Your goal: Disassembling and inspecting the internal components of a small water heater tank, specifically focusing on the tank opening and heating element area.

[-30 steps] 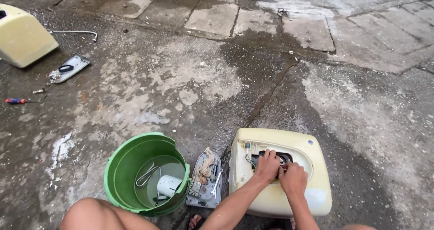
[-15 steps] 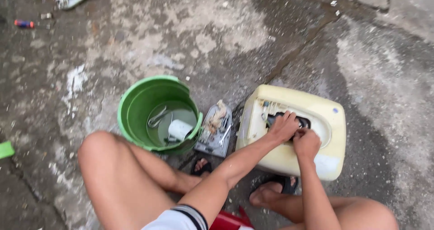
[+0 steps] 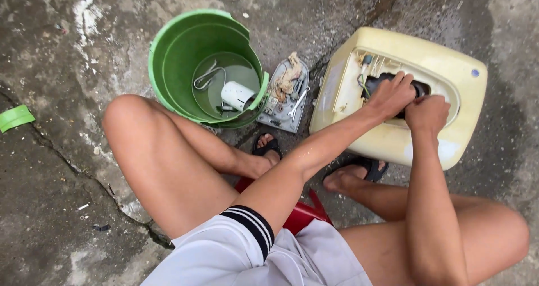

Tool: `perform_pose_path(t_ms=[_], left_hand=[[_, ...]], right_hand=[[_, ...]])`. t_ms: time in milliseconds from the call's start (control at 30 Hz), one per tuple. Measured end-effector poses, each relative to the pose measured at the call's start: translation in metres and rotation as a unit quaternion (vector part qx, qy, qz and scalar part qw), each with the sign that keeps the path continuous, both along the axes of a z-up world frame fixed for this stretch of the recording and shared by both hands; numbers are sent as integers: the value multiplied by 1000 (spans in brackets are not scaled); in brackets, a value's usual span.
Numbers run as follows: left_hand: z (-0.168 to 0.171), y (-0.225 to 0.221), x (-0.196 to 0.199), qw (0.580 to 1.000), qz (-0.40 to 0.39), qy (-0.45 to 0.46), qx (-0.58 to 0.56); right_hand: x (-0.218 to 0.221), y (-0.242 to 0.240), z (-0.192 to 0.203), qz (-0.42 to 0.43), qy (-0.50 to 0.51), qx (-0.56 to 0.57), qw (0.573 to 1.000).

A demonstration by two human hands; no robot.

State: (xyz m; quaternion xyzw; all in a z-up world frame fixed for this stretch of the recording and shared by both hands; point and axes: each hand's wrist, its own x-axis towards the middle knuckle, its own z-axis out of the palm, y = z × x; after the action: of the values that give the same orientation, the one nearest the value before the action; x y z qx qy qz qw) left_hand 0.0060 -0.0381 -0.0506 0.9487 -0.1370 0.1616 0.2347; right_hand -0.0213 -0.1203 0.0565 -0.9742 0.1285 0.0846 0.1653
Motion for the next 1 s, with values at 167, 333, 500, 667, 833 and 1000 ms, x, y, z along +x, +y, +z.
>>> perform_pose_path(t_ms=[167,333,500,667,833,1000], left_hand=[[4,-1,1,1000,12,-1,-7],[3,-3,-1,999,9,-16,-44],[3,-7,-5,996,43,-50,-56],[9,-3,-7,995,55,-81,-36],[27,10,-11,987,83,-134,-24],[29,13,-15,988,88,-120,-34]], right_hand=[[5,-11,-4,59,13,-13,998],[29,-56,-29,211,-144,45,966],[52,-71,-38,319,-37,-28,947],[64,-86,-48,457,-88,-107,878],[65,-94,-49,505,-97,-190,837],[55,-87,-49,508,-131,-226,821]])
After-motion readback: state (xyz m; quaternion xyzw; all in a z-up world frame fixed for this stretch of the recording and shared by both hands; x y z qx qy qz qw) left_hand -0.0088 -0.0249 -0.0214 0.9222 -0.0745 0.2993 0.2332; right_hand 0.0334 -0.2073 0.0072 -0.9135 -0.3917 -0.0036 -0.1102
